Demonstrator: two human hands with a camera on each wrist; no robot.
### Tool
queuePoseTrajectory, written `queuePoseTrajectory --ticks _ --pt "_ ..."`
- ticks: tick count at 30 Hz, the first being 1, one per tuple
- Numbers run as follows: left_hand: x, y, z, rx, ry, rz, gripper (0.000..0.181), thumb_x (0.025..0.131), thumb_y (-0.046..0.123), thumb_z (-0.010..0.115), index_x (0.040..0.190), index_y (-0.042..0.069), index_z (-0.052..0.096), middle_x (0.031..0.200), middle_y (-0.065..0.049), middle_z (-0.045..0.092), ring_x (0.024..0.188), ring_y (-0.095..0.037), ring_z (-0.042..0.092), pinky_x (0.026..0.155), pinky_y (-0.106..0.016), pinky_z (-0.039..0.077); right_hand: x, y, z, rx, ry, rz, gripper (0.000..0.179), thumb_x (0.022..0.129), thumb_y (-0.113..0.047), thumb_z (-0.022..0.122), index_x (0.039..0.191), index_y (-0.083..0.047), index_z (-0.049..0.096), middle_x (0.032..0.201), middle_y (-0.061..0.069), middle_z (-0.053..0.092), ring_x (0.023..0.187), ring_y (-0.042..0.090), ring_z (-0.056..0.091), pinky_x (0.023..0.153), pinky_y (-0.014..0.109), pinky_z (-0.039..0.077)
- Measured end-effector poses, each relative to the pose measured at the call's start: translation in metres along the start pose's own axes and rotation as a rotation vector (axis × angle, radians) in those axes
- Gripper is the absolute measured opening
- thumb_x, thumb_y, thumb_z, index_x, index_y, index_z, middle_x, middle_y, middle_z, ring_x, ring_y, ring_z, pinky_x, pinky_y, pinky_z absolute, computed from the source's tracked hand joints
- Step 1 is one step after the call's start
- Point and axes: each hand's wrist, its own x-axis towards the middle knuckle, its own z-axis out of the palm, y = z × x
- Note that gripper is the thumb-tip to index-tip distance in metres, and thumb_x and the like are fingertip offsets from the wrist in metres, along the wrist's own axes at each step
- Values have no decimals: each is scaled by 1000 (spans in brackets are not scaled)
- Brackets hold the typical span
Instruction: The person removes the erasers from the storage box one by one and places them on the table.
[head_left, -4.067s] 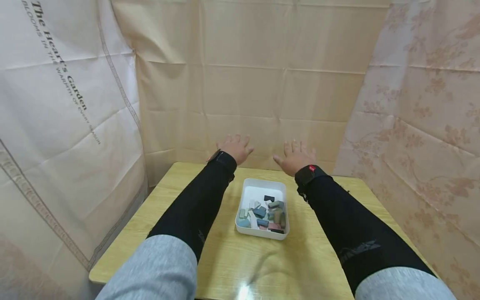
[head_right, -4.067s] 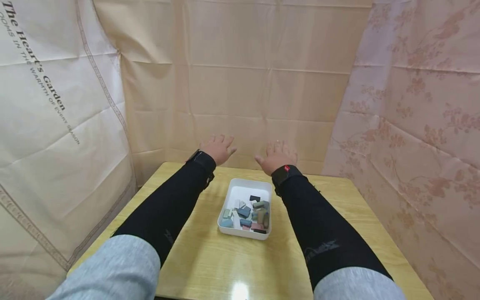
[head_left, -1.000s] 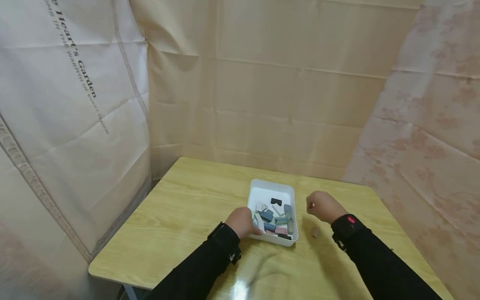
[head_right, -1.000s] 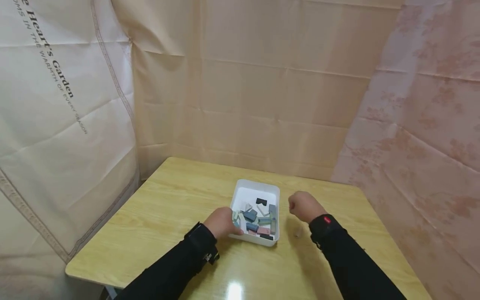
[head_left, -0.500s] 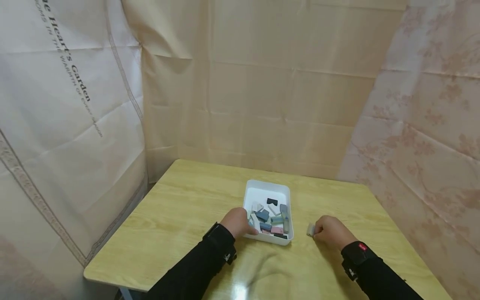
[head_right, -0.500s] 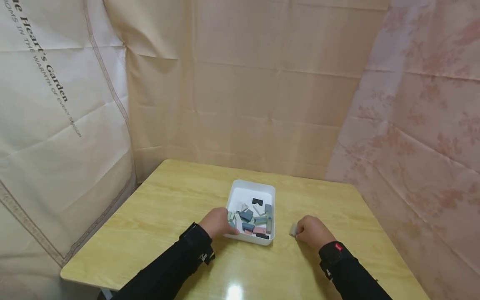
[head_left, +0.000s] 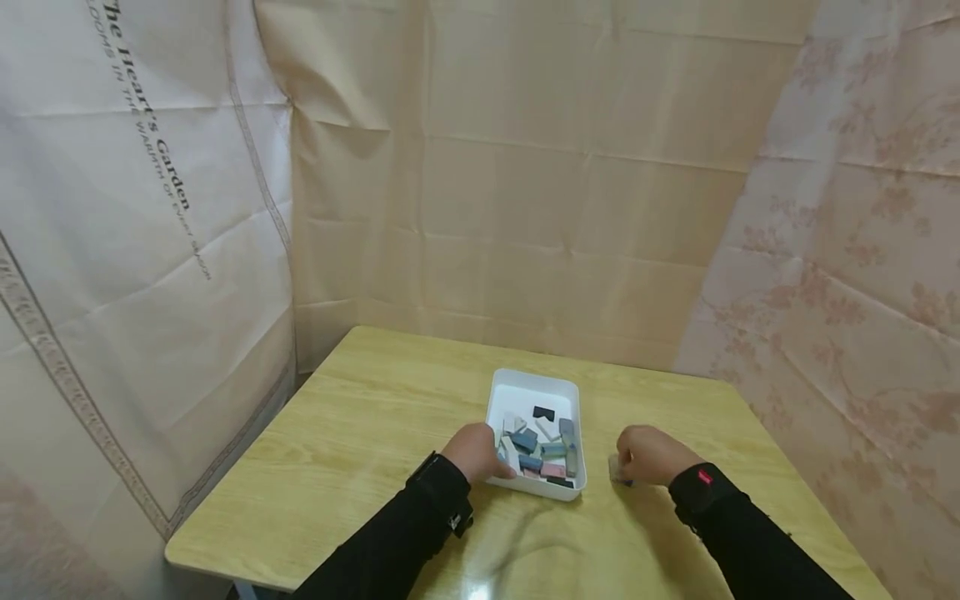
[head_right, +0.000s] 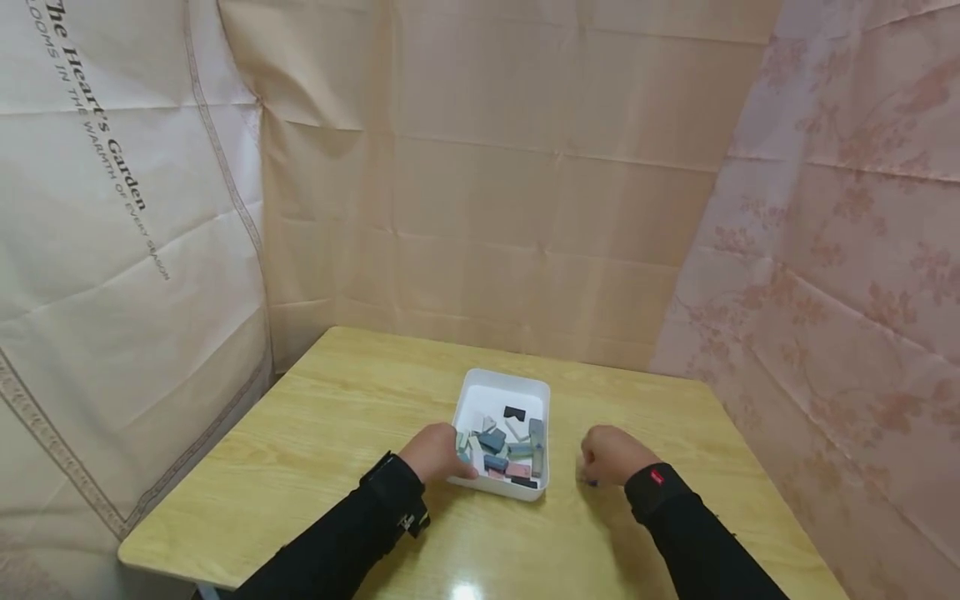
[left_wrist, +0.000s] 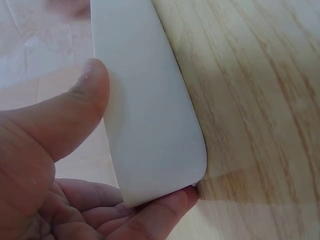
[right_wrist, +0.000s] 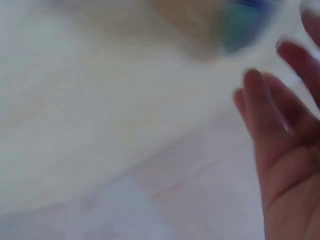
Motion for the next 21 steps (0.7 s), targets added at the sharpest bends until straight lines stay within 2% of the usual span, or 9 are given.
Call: queuePoseTrajectory --ticks 1,3,5,8,11,13,15,19,21 --pt "-1 0 1 4 -2 1 45 76 31 98 71 7 60 68 2 47 64 -17 41 65 -31 38 8 -12 -4 -12 -10 -1 20 83 -8 86 75 -17 70 83 -7 65 75 9 58 69 31 53" --pt "-1 0 2 -1 2 -1 45 76 30 98 71 7 60 68 2 47 64 -17 41 65 -32 38 27 -37 -6 -15 -16 -14 9 86 -7 85 88 -11 77 92 0 72 85 17 67 80 40 58" --pt "0 -1 4 -2 3 -3 45 76 31 98 72 7 61 69 2 48 64 -17 42 65 -32 38 45 -55 2 -27 -22 -85 17 85 -7 87 101 -8 80 101 4 74 93 21 70 87 44 59" --pt "-1 0 7 -8 5 5 43 76 31 98 76 6 63 70 1 52 64 -16 43 65 -32 39 61 -65 25 -76 -26 -190 22 83 -9 90 103 -10 80 95 0 74 85 13 66 82 37 59" --pt "-4 3 10 -13 7 19 43 75 31 98 77 5 65 70 1 55 63 -16 43 64 -31 40 64 -61 41 -160 40 -251 21 78 -15 93 92 -15 78 83 -8 68 73 4 54 69 28 52" --pt "-5 4 8 -13 13 30 43 75 32 98 74 6 64 68 2 53 62 -15 42 63 -31 39 62 -60 40 -141 88 -201 17 81 -11 91 91 -15 77 82 -11 66 72 2 50 68 26 49" --pt "-5 5 6 -1 23 39 46 74 32 99 68 9 60 65 4 48 61 -14 40 62 -30 38 59 -59 27 -73 141 -132 14 84 -7 87 92 -13 78 82 -9 66 73 4 52 68 29 49" --pt "2 3 -5 18 58 66 53 75 32 98 60 14 50 61 7 37 58 -13 36 61 -28 35 46 -42 -22 51 218 79 7 90 -3 77 95 -6 79 85 2 72 76 15 62 70 37 54" --pt "6 2 -12 26 71 69 54 76 32 97 60 15 49 62 7 36 59 -13 35 61 -28 34 33 -25 -42 64 210 191 4 89 -4 76 92 -4 78 84 5 73 75 18 65 68 39 55"
